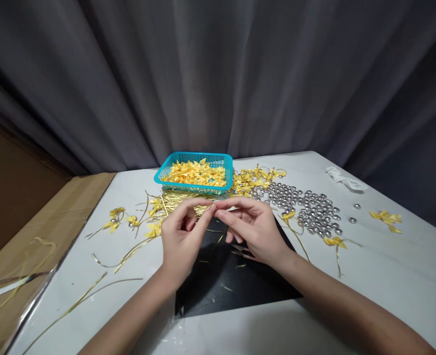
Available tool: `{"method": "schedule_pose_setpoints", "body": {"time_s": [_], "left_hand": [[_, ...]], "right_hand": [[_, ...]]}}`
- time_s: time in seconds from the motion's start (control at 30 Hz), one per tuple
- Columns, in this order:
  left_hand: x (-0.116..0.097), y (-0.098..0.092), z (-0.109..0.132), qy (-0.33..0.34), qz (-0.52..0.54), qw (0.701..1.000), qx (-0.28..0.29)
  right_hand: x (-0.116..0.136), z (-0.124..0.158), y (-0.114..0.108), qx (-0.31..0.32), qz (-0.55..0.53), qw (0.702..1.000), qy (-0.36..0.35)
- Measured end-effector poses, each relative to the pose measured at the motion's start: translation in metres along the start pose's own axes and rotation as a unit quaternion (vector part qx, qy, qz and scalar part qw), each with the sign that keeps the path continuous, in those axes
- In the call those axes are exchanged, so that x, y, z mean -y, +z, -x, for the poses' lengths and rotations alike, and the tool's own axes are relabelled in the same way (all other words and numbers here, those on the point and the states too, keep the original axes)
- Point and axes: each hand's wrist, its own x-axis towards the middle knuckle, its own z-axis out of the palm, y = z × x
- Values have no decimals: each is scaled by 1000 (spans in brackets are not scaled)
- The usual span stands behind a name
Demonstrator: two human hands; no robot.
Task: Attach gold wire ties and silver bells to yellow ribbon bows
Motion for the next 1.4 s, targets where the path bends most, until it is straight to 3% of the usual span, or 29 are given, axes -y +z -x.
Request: {"method": "schedule_pose_setpoints", "body": {"time_s": [0.17,0.43,0.6,0.97,1.27,1.33,1.4], "left_hand": [[3,1,4,61,-9,997,-40],[4,-2,3,94,-77,993,-6],[5,-2,5,140,-75,987,-35],[3,-5,1,200,-140,970,-17],[3,-6,1,174,-133,975,-26],[1,-5,1,136,-105,985,-20],[-1,-4,-1,51,-47,998,-2]], "right_hand": [[3,1,3,4,11,1000,-7],[4,4,3,-12,58,998,-11],[5,6,4,-10,84,996,-18],[6,8,3,-18,106,994,-29],[6,6,5,-12,72,997,-10],[8,5,5,-8,63,998,-9],[10,4,5,-9,57,998,-9]]}}
